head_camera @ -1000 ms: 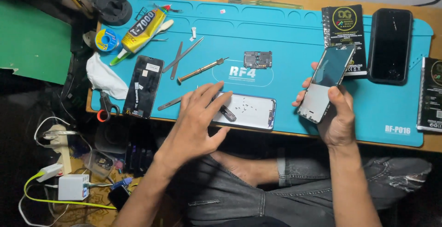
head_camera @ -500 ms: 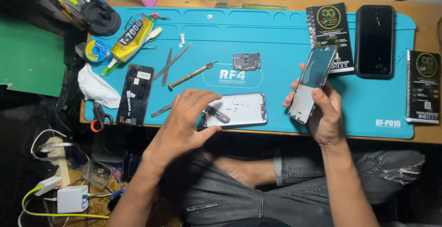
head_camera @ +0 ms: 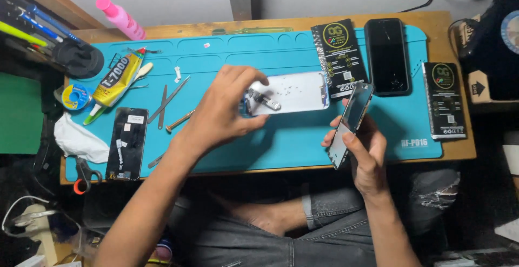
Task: A person is repairing a smartphone by removing old adhesive from the frame and preparing it for a screen replacement.
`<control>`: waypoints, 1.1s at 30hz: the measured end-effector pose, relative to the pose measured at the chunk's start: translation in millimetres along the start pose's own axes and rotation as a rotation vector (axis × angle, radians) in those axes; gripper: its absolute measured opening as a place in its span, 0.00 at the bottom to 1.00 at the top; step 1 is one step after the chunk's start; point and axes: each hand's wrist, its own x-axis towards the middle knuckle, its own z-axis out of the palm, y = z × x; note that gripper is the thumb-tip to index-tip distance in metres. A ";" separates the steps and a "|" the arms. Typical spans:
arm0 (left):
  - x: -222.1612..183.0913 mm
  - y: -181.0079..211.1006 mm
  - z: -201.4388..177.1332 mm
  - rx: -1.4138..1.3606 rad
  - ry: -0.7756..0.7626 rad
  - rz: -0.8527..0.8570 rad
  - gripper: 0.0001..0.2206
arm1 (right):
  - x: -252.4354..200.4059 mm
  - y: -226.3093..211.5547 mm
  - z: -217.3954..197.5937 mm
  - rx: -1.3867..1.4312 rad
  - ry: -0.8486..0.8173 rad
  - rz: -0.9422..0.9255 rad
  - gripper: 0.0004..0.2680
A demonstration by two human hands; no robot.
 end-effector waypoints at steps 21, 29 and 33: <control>196.1 -16.7 118.8 0.521 -0.567 0.265 0.39 | -1.2 -8.0 -57.1 -0.016 0.169 -0.073 0.27; 169.0 -32.9 123.7 0.303 -0.344 0.250 0.40 | -2.0 -8.8 -64.4 -0.009 0.121 -0.019 0.28; 135.9 -17.6 124.5 0.270 -0.228 0.088 0.64 | -1.7 -9.8 -64.9 0.001 0.082 0.018 0.27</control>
